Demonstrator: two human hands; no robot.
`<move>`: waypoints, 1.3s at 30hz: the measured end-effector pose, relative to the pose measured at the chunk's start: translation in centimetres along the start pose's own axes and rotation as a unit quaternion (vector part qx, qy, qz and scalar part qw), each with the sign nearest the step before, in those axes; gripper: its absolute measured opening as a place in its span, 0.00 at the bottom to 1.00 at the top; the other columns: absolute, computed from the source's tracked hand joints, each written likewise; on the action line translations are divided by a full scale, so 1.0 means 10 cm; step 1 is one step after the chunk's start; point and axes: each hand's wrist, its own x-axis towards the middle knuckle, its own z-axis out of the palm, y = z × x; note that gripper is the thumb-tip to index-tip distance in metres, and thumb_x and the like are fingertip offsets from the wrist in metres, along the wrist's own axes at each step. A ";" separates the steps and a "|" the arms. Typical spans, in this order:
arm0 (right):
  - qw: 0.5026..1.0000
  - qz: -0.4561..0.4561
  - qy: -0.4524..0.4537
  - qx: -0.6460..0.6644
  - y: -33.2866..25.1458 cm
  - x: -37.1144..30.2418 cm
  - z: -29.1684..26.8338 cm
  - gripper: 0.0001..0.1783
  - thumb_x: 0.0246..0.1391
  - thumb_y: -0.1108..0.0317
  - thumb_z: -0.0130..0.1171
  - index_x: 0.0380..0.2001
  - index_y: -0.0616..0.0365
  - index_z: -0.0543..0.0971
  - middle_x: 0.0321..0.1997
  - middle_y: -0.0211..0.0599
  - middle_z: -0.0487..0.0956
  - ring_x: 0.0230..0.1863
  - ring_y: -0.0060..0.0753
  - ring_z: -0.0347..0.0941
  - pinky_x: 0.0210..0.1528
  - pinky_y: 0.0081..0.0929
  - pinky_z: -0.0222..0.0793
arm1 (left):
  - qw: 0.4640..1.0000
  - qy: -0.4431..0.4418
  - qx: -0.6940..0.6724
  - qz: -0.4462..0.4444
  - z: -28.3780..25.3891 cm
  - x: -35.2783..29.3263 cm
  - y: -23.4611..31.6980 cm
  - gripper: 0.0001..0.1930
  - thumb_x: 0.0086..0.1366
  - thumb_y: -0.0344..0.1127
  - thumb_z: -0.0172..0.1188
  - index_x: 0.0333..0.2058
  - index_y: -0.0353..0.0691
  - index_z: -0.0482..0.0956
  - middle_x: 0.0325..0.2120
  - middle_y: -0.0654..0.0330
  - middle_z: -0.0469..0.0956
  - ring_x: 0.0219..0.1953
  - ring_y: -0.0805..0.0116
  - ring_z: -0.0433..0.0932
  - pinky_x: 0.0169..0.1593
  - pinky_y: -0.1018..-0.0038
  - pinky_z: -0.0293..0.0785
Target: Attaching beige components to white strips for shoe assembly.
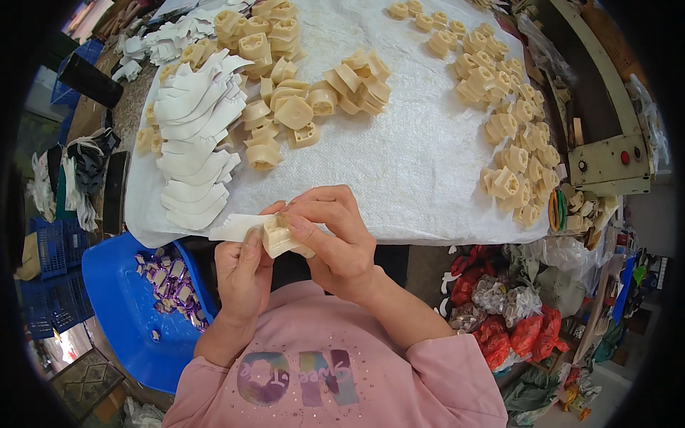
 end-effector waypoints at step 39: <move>0.984 0.066 -0.149 -0.072 -0.02 0.07 -0.09 0.15 0.34 0.78 0.61 0.30 0.53 0.74 0.28 0.31 0.67 0.32 0.34 0.63 0.41 0.37 0.48 | 0.951 0.009 0.229 0.205 -0.26 0.04 -0.19 0.12 0.59 0.29 0.61 0.42 0.33 0.78 0.34 0.58 0.73 0.33 0.70 0.72 0.37 0.79 0.71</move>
